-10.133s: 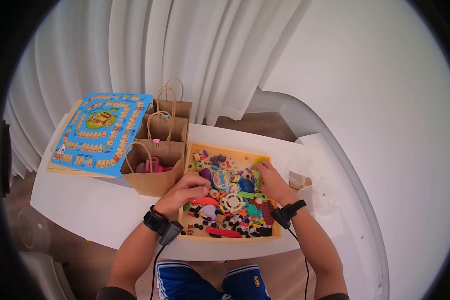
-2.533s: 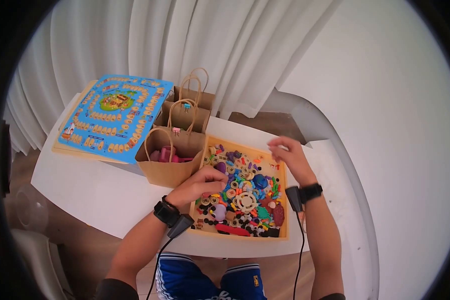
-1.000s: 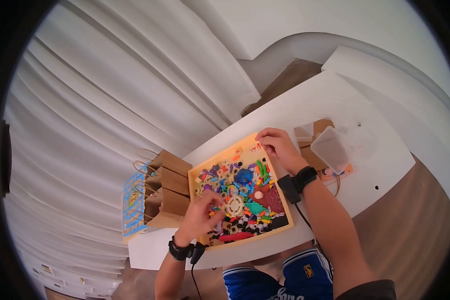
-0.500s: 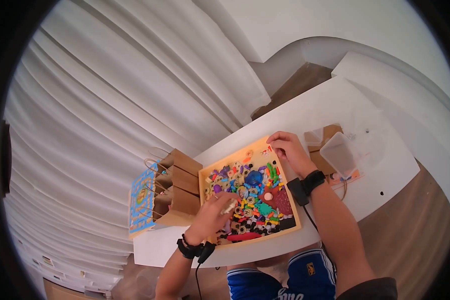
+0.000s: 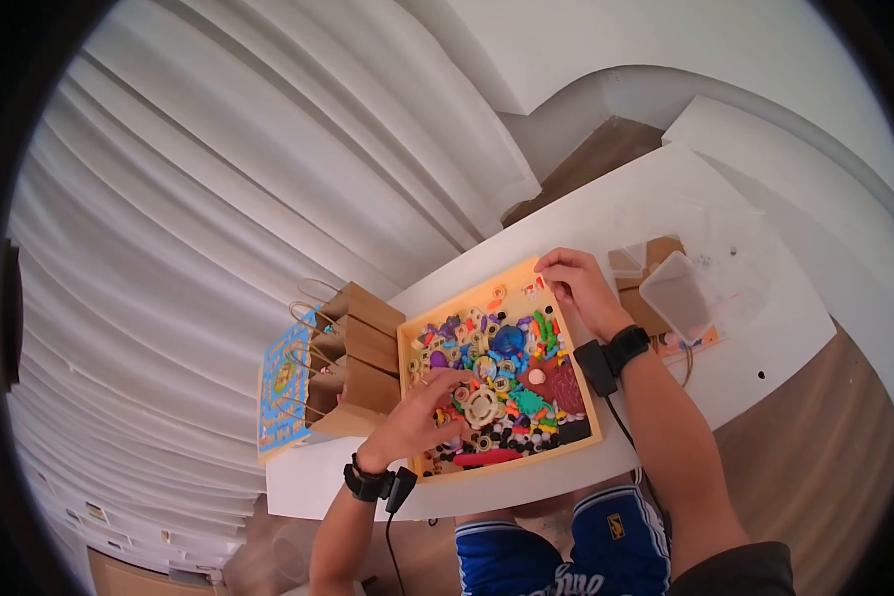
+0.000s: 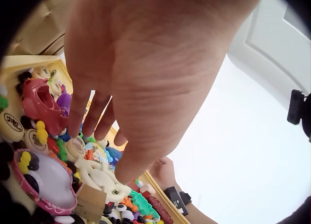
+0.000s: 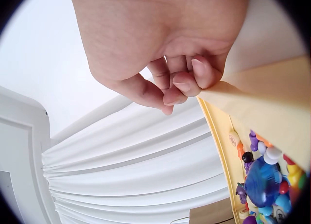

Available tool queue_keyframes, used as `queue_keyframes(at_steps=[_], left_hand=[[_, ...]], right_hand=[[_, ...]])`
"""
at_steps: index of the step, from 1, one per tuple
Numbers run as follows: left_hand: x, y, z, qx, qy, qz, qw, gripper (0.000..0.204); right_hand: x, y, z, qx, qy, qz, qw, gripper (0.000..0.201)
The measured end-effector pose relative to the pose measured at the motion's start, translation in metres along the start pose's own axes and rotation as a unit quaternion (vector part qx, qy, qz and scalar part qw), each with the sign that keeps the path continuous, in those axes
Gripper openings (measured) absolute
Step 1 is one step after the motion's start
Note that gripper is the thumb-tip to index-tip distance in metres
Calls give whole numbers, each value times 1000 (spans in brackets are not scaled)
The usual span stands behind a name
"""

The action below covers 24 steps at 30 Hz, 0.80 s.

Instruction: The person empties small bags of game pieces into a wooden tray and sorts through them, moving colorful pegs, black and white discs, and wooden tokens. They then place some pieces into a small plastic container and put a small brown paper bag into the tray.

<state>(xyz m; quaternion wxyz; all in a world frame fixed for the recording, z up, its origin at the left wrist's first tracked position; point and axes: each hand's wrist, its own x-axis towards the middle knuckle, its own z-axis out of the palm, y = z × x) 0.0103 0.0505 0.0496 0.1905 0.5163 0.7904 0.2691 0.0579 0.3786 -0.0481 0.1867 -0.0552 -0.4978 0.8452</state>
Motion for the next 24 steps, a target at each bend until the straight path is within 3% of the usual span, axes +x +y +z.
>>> queue_keyframes(at_steps=[1, 5, 7, 17, 24], left_hand=[[-2, 0, -1, -17, 6, -31, 999, 52], [-14, -6, -1, 25, 18, -15, 999, 38], [-22, -2, 1, 35, -13, -11, 999, 30], [-27, 17, 20, 129, -7, 7, 992, 37], [-31, 6, 28, 173, 28, 35, 984, 27]], right_hand=[[0, 0, 0, -2, 1, 1, 1000, 10], [1, 1, -1, -10, 1, -9, 1000, 10], [1, 1, -1, -7, 3, -7, 1000, 10], [3, 4, -3, -11, -4, -6, 1000, 11], [2, 4, -3, -17, -3, -7, 1000, 10]])
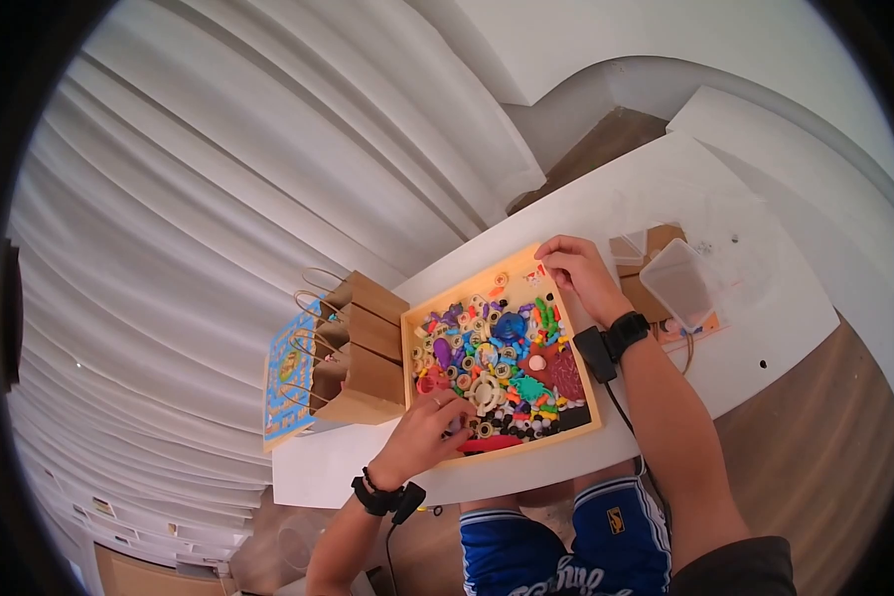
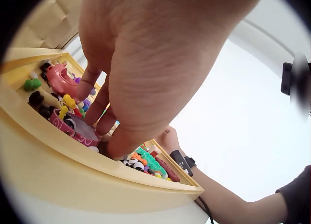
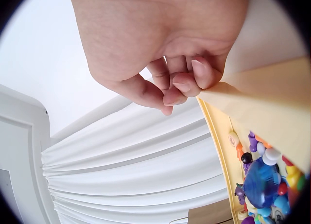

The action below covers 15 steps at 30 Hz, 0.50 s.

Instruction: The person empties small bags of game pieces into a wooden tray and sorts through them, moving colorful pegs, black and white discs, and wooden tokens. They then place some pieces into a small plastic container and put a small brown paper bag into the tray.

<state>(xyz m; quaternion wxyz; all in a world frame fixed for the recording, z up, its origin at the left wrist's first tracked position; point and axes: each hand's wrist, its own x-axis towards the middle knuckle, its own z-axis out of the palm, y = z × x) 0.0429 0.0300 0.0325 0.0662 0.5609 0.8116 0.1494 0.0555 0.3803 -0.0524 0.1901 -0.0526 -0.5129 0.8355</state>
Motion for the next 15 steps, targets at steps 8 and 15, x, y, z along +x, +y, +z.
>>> queue_keyframes(at_steps=[8, 15], left_hand=[[-2, -6, -13, -43, 31, -43, 998, 23], [4, -50, -6, 68, 60, -83, 992, 32]], right_hand=[[0, 1, 0, 5, 0, -3, 1000, 10], [-2, -5, 5, 5, 7, -3, 1000, 10]])
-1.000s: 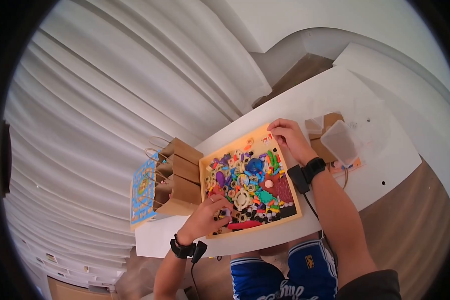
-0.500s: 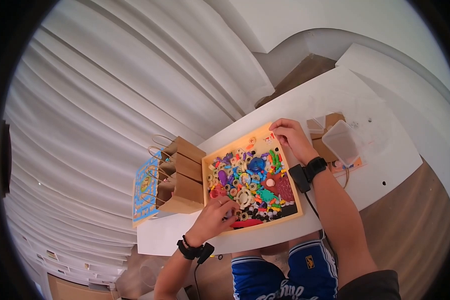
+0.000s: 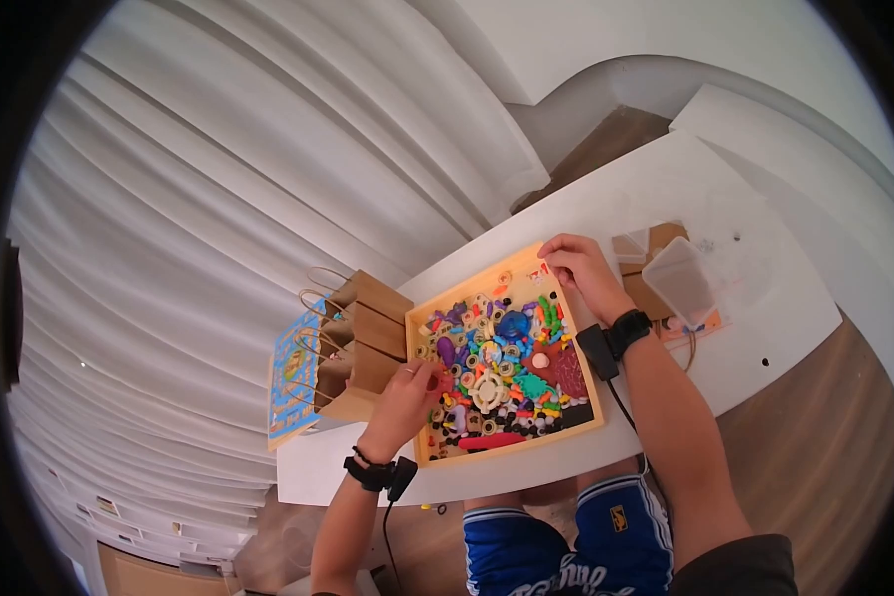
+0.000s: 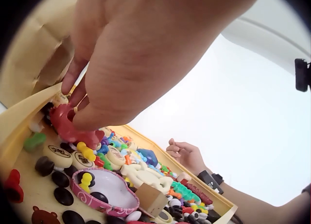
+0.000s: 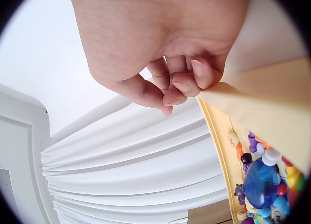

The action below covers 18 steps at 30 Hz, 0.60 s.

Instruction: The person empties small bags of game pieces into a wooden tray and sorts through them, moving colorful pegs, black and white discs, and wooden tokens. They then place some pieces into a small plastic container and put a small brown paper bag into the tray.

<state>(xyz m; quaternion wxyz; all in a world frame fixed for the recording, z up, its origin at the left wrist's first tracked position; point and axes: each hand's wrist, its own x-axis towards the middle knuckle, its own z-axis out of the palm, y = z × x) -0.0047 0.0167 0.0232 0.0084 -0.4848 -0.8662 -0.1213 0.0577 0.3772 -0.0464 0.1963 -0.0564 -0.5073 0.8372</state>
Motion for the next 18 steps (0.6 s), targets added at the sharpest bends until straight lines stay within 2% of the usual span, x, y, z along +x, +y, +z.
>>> queue_keyframes(at_steps=[2, 5, 7, 10, 11, 13, 17, 18], left_hand=[[4, -2, 6, 23, -13, 7, 1000, 34], [7, -1, 9, 70, 13, 34, 997, 37], [11, -2, 6, 33, -21, 4, 999, 37], [12, 5, -2, -16, -11, -10, 1000, 37], [14, 11, -6, -16, -13, -10, 1000, 37], [18, 25, -14, -103, -15, -3, 995, 36], [23, 47, -5, -123, -27, 17, 992, 40], [24, 50, -1, -122, -56, 29, 991, 42]], right_hand=[[1, 0, 0, -3, 11, 8, 1000, 10], [0, 1, -1, 1, 6, 5, 1000, 10], [1, 2, -3, 2, 3, 2, 1000, 10], [2, 4, -5, -1, -3, -1, 1000, 11], [3, 5, -5, -6, -5, -3, 1000, 11], [2, 5, -4, -8, -3, -6, 1000, 11], [1, 3, -1, -9, 0, -5, 1000, 11], [1, 2, -1, -11, 0, -6, 1000, 11]])
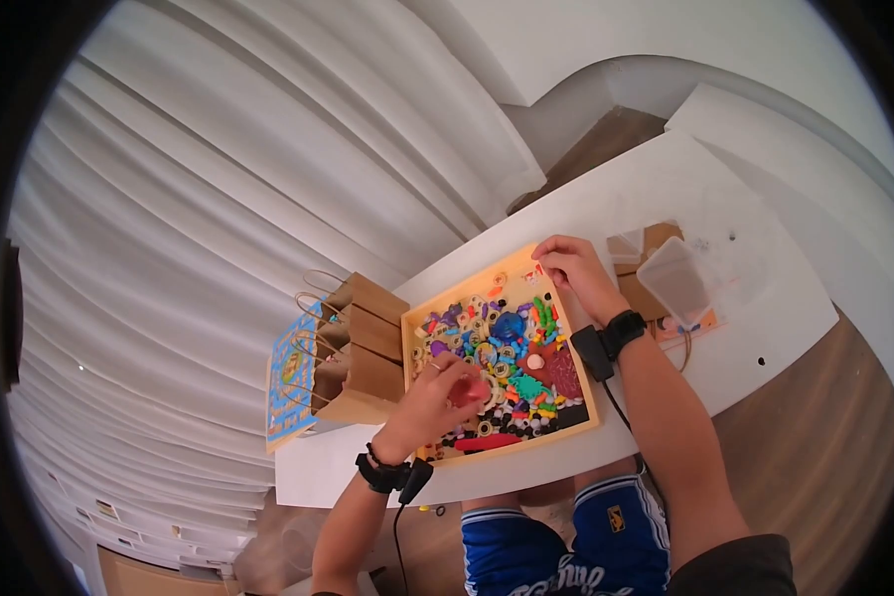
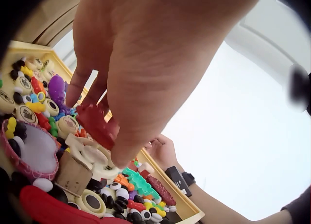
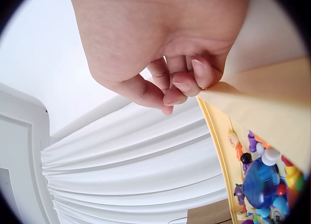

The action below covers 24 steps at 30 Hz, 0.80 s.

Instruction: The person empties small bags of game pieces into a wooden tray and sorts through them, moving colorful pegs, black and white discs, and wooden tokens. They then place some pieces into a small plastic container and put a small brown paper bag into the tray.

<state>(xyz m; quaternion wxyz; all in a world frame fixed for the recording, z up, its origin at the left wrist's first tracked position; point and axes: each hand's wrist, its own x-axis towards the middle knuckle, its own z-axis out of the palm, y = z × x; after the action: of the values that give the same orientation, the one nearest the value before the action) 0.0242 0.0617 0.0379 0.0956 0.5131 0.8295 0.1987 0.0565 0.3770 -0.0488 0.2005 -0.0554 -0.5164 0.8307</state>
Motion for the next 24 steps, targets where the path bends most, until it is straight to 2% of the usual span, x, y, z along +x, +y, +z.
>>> queue_keyframes(at_steps=[1, 2, 6, 8, 11, 15, 17, 21, 24], left_hand=[[2, 1, 2, 1, -30, 9, 1000, 43], [4, 2, 2, -27, -61, -15, 998, 46], [6, -2, 2, -45, -47, 0, 998, 45], [6, -6, 0, -73, -69, 8, 995, 46], [7, -11, 0, -47, -87, 39, 994, 46], [11, -11, 2, -49, -76, 31, 995, 43], [13, -10, 2, -20, -94, 9, 995, 36], [8, -10, -3, -48, -46, 18, 998, 31], [2, -5, -30, -48, -23, 17, 998, 30]], right_hand=[[0, -1, 1, 5, 3, 7, 1000, 11], [0, -2, 1, 9, 6, 15, 1000, 11], [-2, -3, -1, 7, 2, 14, 1000, 10], [0, -1, 0, -2, -3, -2, 1000, 11], [-2, -4, 2, 2, 0, 4, 1000, 11], [1, -2, -1, -3, -3, 4, 1000, 11], [0, -1, -1, 5, 1, 7, 1000, 10], [1, 1, -2, 3, 0, 4, 1000, 10], [1, 1, -2, 6, -3, 2, 1000, 11]])
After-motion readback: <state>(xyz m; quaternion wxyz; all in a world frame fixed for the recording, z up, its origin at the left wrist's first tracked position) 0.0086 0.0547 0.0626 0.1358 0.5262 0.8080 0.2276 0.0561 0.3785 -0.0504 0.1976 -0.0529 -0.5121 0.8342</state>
